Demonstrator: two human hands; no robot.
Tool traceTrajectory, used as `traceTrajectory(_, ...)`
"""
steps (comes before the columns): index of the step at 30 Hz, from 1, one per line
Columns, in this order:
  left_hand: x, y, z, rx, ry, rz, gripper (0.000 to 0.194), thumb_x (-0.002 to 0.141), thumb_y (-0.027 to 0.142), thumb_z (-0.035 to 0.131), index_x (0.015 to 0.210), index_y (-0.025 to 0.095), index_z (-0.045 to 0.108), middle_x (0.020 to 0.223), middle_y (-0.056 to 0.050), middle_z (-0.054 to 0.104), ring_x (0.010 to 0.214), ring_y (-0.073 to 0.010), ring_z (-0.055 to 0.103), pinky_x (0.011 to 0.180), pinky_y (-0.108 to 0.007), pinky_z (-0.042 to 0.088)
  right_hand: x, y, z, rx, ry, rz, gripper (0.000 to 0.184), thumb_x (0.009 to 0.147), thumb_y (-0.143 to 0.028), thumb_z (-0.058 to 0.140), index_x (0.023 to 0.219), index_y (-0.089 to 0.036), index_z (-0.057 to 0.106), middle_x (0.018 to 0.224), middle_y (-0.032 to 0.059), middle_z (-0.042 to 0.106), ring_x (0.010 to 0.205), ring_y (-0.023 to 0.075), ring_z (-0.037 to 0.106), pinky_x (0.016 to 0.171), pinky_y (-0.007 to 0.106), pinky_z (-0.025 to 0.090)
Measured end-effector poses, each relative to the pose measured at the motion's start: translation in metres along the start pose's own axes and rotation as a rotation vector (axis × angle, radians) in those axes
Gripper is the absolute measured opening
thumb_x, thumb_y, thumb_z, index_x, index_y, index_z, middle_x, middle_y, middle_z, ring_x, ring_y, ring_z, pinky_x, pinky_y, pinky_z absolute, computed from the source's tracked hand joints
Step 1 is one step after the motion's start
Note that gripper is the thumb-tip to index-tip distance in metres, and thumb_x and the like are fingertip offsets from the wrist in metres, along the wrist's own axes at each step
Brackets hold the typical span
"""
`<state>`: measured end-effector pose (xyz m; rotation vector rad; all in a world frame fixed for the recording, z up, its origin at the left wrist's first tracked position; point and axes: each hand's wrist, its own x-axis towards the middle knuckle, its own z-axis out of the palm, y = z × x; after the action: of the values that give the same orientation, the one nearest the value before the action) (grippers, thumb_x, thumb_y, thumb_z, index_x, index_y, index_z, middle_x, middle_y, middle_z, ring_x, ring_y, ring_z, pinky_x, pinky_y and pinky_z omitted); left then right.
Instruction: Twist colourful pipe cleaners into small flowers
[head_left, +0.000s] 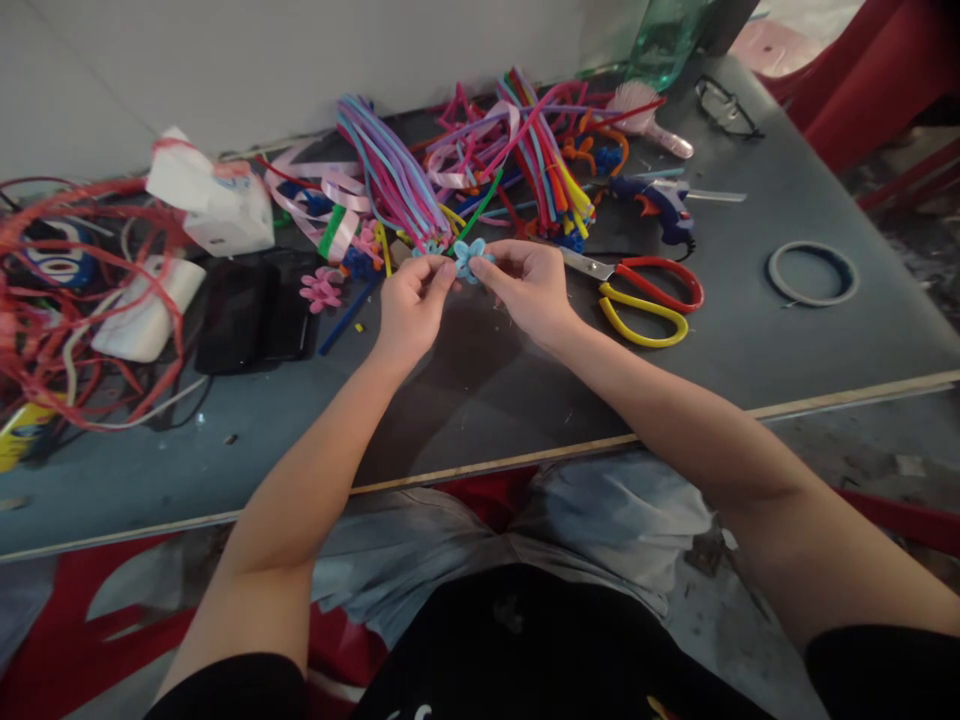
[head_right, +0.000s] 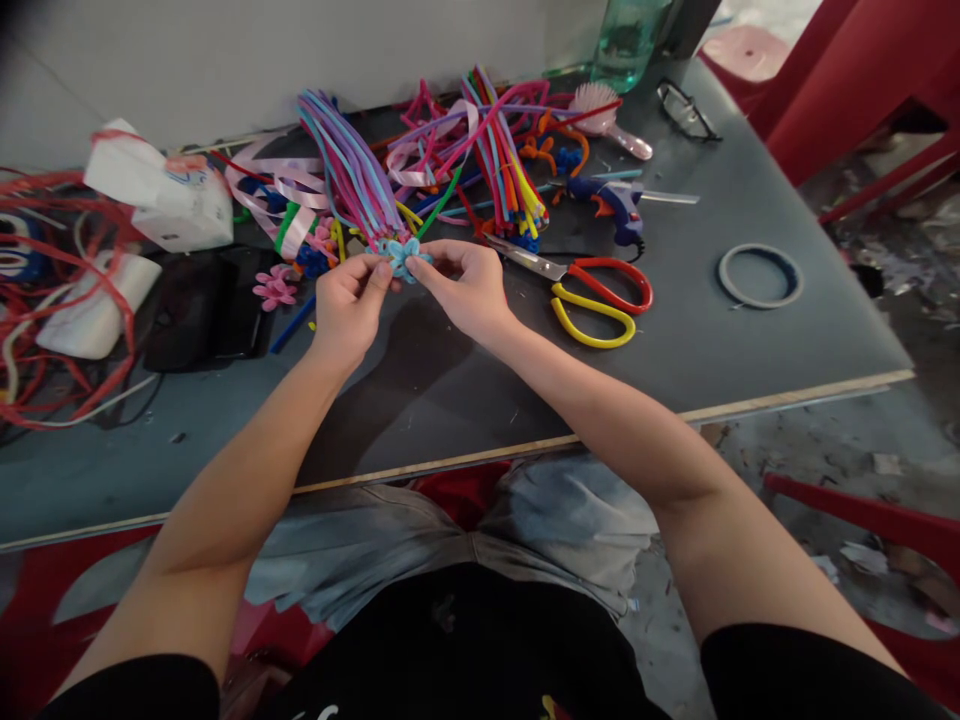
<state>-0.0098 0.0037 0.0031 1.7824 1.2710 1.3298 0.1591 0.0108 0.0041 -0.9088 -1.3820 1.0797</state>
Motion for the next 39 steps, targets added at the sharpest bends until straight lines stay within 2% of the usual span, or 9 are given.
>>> traceTrajectory(4, -0.001, -0.005, 0.005, -0.049, 0.016, 0.065, 0.051, 0.092, 0.071, 0.056, 0.087, 0.023, 0.07, 0.076, -0.002, 0.067, 0.079, -0.0178, 0.068, 0.081, -0.033, 0.057, -0.001, 0.0, 0.001, 0.045, -0.05, 0.042, 0.056, 0.078, -0.07, 0.074, 0.089, -0.015, 0.071, 0.074, 0.0007, 0.064, 0.069, 0.0093, 0.06, 0.058, 0.02, 0.05)
traceTrajectory(8, -0.003, -0.003, 0.007, -0.024, 0.028, 0.091, 0.052, 0.095, 0.073, 0.046, 0.091, 0.025, 0.067, 0.079, -0.001, 0.065, 0.079, -0.0159, 0.067, 0.078, -0.031, 0.057, -0.001, 0.001, 0.002, 0.1, -0.074, 0.125, 0.053, 0.079, -0.068, 0.075, 0.092, -0.016, 0.071, 0.07, -0.0012, 0.061, 0.061, 0.0078, 0.054, 0.05, 0.019, 0.045)
traceTrajectory(10, -0.003, 0.0, 0.003, 0.095, 0.034, 0.12, 0.047, 0.097, 0.069, 0.048, 0.096, 0.026, 0.068, 0.086, -0.003, 0.069, 0.086, -0.0173, 0.069, 0.082, -0.032, 0.057, 0.0, 0.0, 0.001, 0.112, -0.055, 0.171, 0.049, 0.08, -0.065, 0.076, 0.091, -0.017, 0.071, 0.066, -0.002, 0.059, 0.059, 0.0078, 0.053, 0.049, 0.019, 0.044)
traceTrajectory(13, -0.002, 0.001, -0.007, 0.35, 0.04, 0.238, 0.037, 0.095, 0.061, 0.06, 0.104, 0.026, 0.071, 0.098, -0.007, 0.074, 0.104, -0.0239, 0.069, 0.096, -0.04, 0.056, 0.0, -0.004, 0.001, 0.117, -0.021, 0.218, 0.043, 0.081, -0.06, 0.078, 0.087, -0.018, 0.071, 0.063, -0.0026, 0.057, 0.058, 0.0079, 0.052, 0.048, 0.019, 0.043)
traceTrajectory(17, 0.0, -0.006, -0.014, 0.492, 0.049, 0.357, 0.035, 0.097, 0.057, 0.058, 0.107, 0.028, 0.074, 0.095, -0.007, 0.076, 0.106, -0.0284, 0.07, 0.102, -0.048, 0.054, -0.001, -0.007, 0.002, 0.132, -0.024, 0.237, 0.042, 0.08, -0.058, 0.079, 0.085, -0.018, 0.07, 0.064, -0.002, 0.06, 0.059, 0.0078, 0.053, 0.047, 0.019, 0.042)
traceTrajectory(22, 0.001, -0.014, -0.018, 0.501, 0.032, 0.359, 0.036, 0.094, 0.06, 0.06, 0.104, 0.028, 0.074, 0.093, -0.008, 0.075, 0.107, -0.0303, 0.069, 0.1, -0.05, 0.054, -0.002, -0.007, 0.004, 0.141, -0.059, 0.253, 0.041, 0.08, -0.057, 0.08, 0.082, -0.017, 0.069, 0.062, -0.0025, 0.059, 0.057, 0.0074, 0.053, 0.047, 0.019, 0.041)
traceTrajectory(32, 0.004, -0.007, -0.029, 0.465, -0.1, 0.363, 0.03, 0.097, 0.053, 0.059, 0.104, 0.027, 0.072, 0.092, -0.006, 0.073, 0.115, -0.0283, 0.068, 0.105, -0.048, 0.053, -0.002, -0.011, 0.004, 0.131, -0.069, 0.285, 0.037, 0.082, -0.05, 0.081, 0.076, -0.017, 0.067, 0.061, -0.0029, 0.059, 0.056, 0.0063, 0.052, 0.046, 0.018, 0.04)
traceTrajectory(39, 0.004, -0.015, -0.03, 0.492, -0.067, 0.383, 0.031, 0.094, 0.055, 0.064, 0.106, 0.027, 0.072, 0.097, -0.008, 0.074, 0.117, -0.0318, 0.068, 0.103, -0.052, 0.052, -0.002, -0.014, 0.003, 0.13, -0.083, 0.274, 0.042, 0.079, -0.056, 0.082, 0.073, -0.018, 0.065, 0.059, -0.0037, 0.057, 0.053, 0.0058, 0.051, 0.045, 0.017, 0.039)
